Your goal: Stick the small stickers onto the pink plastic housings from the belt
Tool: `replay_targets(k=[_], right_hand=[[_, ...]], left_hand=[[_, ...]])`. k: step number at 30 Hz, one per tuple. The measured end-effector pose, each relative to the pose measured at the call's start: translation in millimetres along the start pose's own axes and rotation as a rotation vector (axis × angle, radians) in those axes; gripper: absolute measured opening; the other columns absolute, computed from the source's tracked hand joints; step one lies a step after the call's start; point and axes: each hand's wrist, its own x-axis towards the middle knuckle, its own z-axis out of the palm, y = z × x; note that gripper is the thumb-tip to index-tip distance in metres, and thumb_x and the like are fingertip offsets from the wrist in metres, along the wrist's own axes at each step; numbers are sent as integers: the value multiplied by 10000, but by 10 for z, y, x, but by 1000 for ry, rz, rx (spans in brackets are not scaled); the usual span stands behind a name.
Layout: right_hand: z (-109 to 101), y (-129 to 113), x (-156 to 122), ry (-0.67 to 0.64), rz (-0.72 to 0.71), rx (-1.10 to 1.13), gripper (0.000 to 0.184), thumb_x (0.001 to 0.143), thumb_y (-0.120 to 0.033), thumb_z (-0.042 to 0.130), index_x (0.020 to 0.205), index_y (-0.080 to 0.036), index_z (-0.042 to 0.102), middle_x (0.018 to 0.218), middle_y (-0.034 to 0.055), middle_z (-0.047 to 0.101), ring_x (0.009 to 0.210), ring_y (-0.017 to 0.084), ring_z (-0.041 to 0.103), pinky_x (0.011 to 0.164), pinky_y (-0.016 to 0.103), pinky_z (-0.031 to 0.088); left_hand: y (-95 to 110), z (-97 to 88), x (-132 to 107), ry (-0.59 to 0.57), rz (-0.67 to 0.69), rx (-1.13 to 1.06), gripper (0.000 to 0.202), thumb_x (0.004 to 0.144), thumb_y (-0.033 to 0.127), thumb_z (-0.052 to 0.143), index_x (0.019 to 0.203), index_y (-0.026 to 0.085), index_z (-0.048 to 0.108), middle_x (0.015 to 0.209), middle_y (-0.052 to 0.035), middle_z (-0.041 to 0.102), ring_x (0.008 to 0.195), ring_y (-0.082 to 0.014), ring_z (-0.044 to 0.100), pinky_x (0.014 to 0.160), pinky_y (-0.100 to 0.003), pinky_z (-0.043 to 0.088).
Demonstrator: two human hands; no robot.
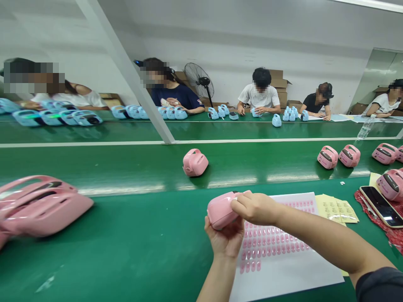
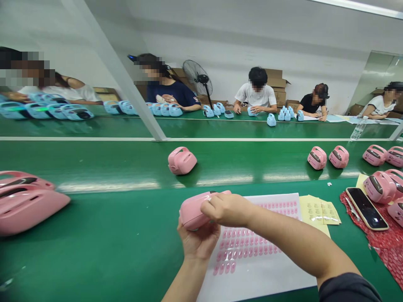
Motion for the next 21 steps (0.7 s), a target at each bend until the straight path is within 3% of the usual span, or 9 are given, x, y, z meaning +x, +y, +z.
replay_targets(k=[6,12,18,21], right_hand=[[173,25,-185,128,80,119,230,872,-87,302,985,-154,491,781,68,634,711,148,601,606,247,491],[306,19,-284,230,143,205,250,887,-108,277,1025,-148,481,876,102,647,787,159,611,697,283,517],[316,-28,-321,246,219,174,240,892,-114,278,1012,-138,485,834,86,653,748,150,603,663,257,508],[310,-24,-329,198,279,191,212,897,-141,319,1037,-135,478,782,71,650,686,153,589,613,262,493]], left_hand=[[-55,66,-50,80,-3,54,423,793,386,426,1142,173,532,731,-73,709,632,-233,683,555,-322,558],[-73,69,-57,111,-18,91,452,798,384,421,1180,154,497,792,-96,694,702,-244,675,600,-339,557],[-100,85,-69,106,39,126,433,795,375,428,1174,185,513,854,-81,695,702,-230,665,606,-352,560],[-90,57,-64,111,-15,130,447,776,376,461,1174,178,514,882,-95,681,745,-246,656,583,-348,562]])
